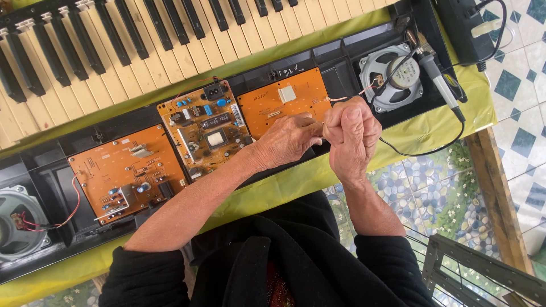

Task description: Repairing an electronic keyboard by unscrewing circuit boards and soldering electrical components.

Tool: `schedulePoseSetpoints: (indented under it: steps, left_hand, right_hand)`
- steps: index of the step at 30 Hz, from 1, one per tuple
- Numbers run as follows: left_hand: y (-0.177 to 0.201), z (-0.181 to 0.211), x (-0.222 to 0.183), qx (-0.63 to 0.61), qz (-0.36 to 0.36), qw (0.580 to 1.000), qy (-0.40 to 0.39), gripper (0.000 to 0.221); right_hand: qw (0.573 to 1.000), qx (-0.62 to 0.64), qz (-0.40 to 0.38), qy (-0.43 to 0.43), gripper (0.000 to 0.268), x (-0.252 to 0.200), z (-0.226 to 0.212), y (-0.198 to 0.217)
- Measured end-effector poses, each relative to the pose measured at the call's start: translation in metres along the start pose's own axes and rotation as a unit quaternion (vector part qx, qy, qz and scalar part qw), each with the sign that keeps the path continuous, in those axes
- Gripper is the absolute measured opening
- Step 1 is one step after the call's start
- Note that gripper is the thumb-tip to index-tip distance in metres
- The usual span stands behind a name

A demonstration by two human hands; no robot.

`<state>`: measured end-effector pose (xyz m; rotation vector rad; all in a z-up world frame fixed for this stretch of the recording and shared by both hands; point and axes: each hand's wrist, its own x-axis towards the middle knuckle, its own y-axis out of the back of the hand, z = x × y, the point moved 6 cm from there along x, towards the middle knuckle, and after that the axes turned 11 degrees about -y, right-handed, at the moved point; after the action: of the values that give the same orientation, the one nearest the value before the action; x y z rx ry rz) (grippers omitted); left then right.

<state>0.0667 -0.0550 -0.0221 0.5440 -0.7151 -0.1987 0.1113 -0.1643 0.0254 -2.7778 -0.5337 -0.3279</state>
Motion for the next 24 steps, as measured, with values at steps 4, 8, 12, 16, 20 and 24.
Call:
schedulePoseSetpoints:
  steps: [4, 8, 12, 16, 20, 24]
  left_hand:
    - [-0.018, -0.013, -0.006, 0.020, -0.004, 1.000, 0.007, 0.025]
    - [-0.031, -0.024, -0.010, 0.027, -0.013, 0.999, 0.009, 0.021]
    - [-0.029, -0.015, -0.004, 0.061, -0.030, 0.998, 0.002, 0.024]
    - [-0.043, -0.033, -0.017, 0.063, -0.013, 0.998, 0.029, 0.030]
    - [-0.038, -0.032, -0.014, 0.016, -0.007, 0.999, 0.045, 0.032]
    - [-0.031, -0.029, -0.006, -0.012, -0.009, 0.999, 0.039, 0.033]
  right_hand:
    - [0.997, -0.069, 0.044, -0.009, 0.040, -0.008, -0.007, -0.006]
    - [0.995, -0.086, 0.043, -0.041, 0.035, -0.011, -0.017, -0.014]
    - [0.996, -0.046, 0.061, -0.038, 0.034, -0.014, -0.022, -0.012]
    - [0.992, -0.004, -0.117, -0.039, 0.050, 0.007, 0.015, 0.005]
    - [0.939, 0.104, -0.301, -0.128, 0.055, 0.022, 0.032, 0.002]
    - [0.970, 0.048, -0.202, -0.128, 0.047, 0.016, 0.013, -0.010]
